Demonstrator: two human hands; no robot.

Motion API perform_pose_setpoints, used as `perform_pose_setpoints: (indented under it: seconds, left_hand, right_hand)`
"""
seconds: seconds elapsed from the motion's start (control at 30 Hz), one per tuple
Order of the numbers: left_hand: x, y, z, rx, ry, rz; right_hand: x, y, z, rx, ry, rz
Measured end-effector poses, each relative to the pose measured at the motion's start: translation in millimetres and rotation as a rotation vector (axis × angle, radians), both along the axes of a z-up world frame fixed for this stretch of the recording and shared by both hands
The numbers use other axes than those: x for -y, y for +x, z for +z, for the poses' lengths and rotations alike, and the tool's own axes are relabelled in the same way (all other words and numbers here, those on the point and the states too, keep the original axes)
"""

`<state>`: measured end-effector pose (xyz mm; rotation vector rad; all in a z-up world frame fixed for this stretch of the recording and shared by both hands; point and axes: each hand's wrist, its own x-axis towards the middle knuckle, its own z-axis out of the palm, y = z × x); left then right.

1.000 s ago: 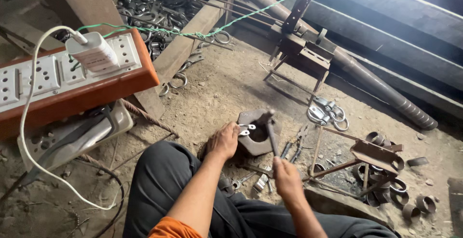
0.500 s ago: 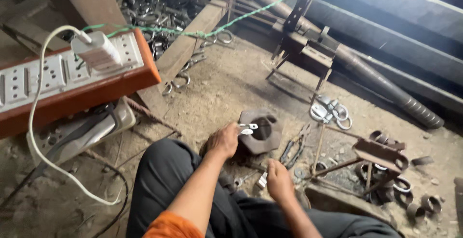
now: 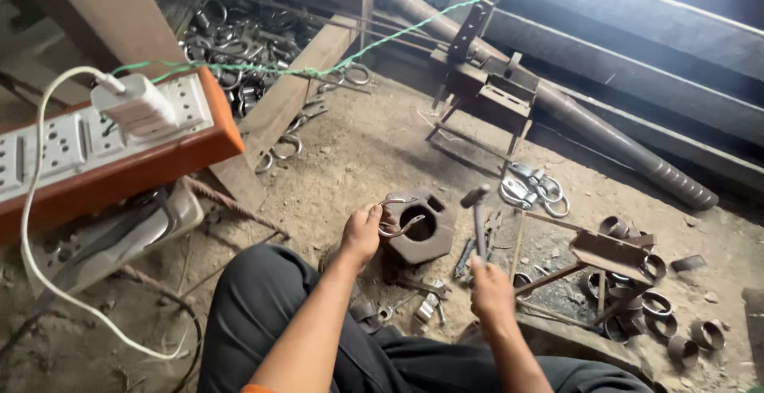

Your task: The person sits on the floor and assembles a metal shackle by inserting a pin into a metal ring and a flat plate. They use a hammer to tap the pin into place and a wrench to tighten the assembly.

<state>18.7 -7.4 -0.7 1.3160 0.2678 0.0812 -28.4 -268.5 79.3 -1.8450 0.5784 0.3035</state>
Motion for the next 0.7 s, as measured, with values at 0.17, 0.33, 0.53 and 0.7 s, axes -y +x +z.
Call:
perform_pose_setpoints:
  seconds: [0.17, 0.33, 0.53, 0.7]
  left_hand:
    - [-5.3, -0.7, 36.3, -0.099, -0.315, -0.059]
    - [-5.7, 2.8, 36.0, -0.093, -0.329, -0.050]
    - [-3.6, 3.7, -8.7, -0.129, 0.320, -0.022]
    - [3.2, -0.6, -11.4, -0.185, 0.680, 0.032]
  right_hand:
    - [-2.3, 10.3, -42.5, 0.061, -0.338, 0.234]
    - [-0.5, 12.4, -67.8, 0.129, -0.567, 0.354]
    - [-5.5, 9.1, -62.6, 0.154, -0.456, 0.310]
    - [-16.0, -1.2, -33.6, -0.093, 0.039, 0.120]
